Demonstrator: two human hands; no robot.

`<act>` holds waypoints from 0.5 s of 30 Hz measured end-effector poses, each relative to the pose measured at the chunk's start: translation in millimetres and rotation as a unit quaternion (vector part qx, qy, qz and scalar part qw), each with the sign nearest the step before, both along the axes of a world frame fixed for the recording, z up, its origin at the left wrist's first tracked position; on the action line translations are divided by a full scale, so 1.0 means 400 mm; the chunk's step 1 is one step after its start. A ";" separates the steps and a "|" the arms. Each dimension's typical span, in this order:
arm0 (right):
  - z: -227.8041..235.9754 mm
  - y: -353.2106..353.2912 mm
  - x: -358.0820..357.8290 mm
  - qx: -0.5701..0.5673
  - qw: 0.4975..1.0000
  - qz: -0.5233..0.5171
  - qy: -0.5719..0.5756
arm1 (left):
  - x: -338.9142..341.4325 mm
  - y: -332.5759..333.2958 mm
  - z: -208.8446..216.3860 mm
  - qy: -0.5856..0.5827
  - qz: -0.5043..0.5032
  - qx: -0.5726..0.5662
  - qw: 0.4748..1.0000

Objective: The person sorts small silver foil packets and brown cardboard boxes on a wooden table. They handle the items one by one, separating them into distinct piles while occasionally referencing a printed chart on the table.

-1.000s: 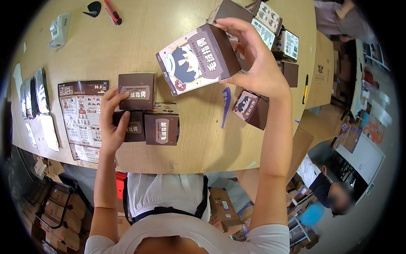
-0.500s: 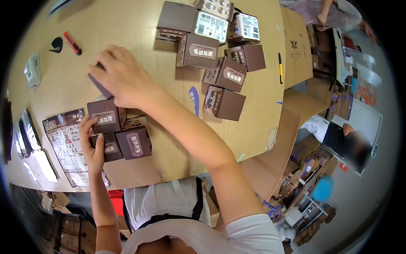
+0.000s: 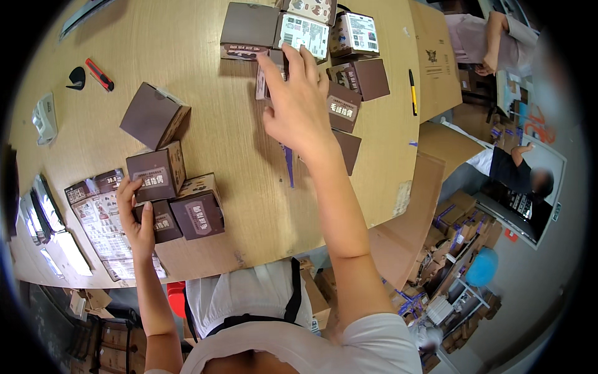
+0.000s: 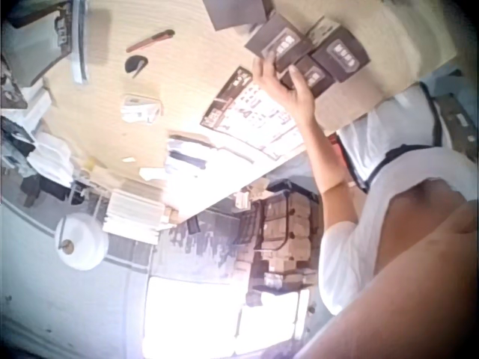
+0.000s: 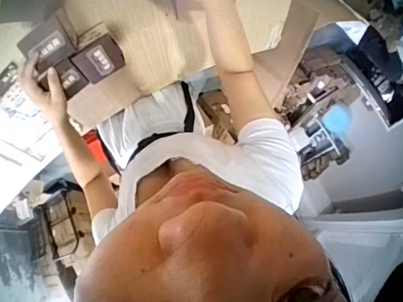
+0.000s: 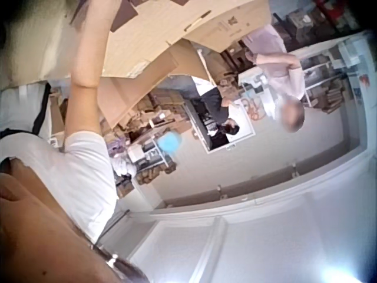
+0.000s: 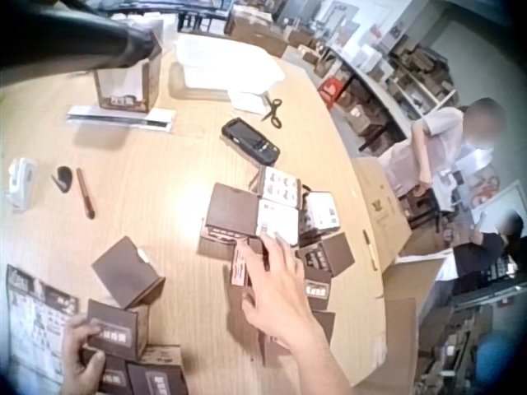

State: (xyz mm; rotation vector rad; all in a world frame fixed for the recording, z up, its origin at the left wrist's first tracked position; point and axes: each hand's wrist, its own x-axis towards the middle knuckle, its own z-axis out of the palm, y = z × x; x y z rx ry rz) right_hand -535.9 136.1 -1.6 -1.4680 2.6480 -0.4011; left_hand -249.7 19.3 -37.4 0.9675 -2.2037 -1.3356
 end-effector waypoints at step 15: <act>0.011 -0.112 -0.007 -0.206 0.976 0.063 0.035 | 0.005 0.009 -0.001 -0.011 0.011 0.006 1.000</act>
